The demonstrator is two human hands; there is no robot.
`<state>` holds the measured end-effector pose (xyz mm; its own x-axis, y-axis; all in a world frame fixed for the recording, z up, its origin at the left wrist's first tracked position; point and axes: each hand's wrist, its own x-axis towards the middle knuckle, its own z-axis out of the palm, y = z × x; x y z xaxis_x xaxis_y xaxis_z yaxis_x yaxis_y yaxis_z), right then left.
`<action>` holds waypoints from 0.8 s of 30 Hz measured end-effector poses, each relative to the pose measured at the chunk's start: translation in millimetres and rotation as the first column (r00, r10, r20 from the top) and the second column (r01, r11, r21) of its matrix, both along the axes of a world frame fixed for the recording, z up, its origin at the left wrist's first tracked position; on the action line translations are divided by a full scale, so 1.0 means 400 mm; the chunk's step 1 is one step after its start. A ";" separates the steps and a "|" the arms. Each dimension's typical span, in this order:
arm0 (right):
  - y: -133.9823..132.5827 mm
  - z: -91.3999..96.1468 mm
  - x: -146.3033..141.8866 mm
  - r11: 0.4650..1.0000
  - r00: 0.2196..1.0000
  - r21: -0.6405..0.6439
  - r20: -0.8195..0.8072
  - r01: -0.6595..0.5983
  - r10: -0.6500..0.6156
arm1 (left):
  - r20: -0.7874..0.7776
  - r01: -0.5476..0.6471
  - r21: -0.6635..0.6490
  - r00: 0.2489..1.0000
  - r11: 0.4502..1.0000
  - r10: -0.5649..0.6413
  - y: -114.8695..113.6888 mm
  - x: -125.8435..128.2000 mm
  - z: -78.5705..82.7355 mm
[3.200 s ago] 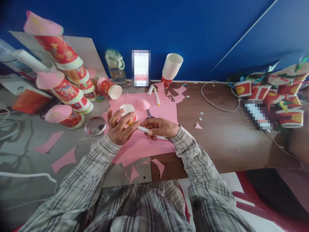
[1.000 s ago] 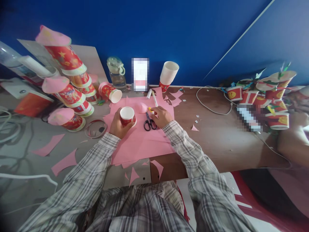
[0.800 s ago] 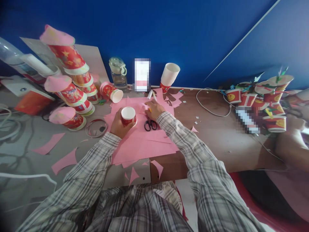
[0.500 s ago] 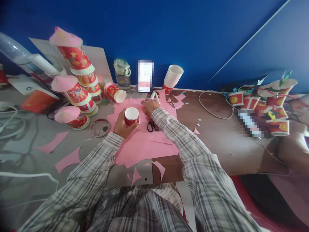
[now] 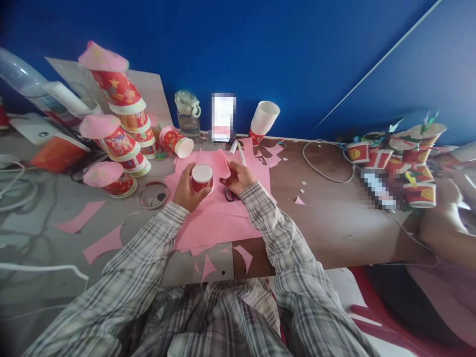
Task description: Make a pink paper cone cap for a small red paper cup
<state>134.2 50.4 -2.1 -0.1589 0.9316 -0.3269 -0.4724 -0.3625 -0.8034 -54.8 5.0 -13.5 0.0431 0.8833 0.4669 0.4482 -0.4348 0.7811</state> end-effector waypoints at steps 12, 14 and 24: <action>-0.097 -0.004 0.014 1.000 0.996 0.018 -0.086 -0.020 0.022 | 0.330 0.015 0.226 0.940 0.974 -0.091 -0.068 0.001 0.108; -0.127 0.000 0.008 0.989 0.990 0.086 -0.063 -0.118 0.123 | 0.478 0.150 0.111 0.858 0.982 -0.185 -0.079 0.011 0.128; -0.167 0.000 -0.047 0.914 0.938 0.212 0.098 -0.347 0.333 | 0.738 0.445 -0.179 0.650 0.878 -0.179 -0.088 0.043 0.145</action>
<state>115.6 -16.3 -2.2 -0.4660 0.8742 -0.1363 -0.3016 -0.3018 -0.9044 -37.7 -30.1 44.4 0.1330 0.9751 0.1777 -0.3833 -0.1148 0.9165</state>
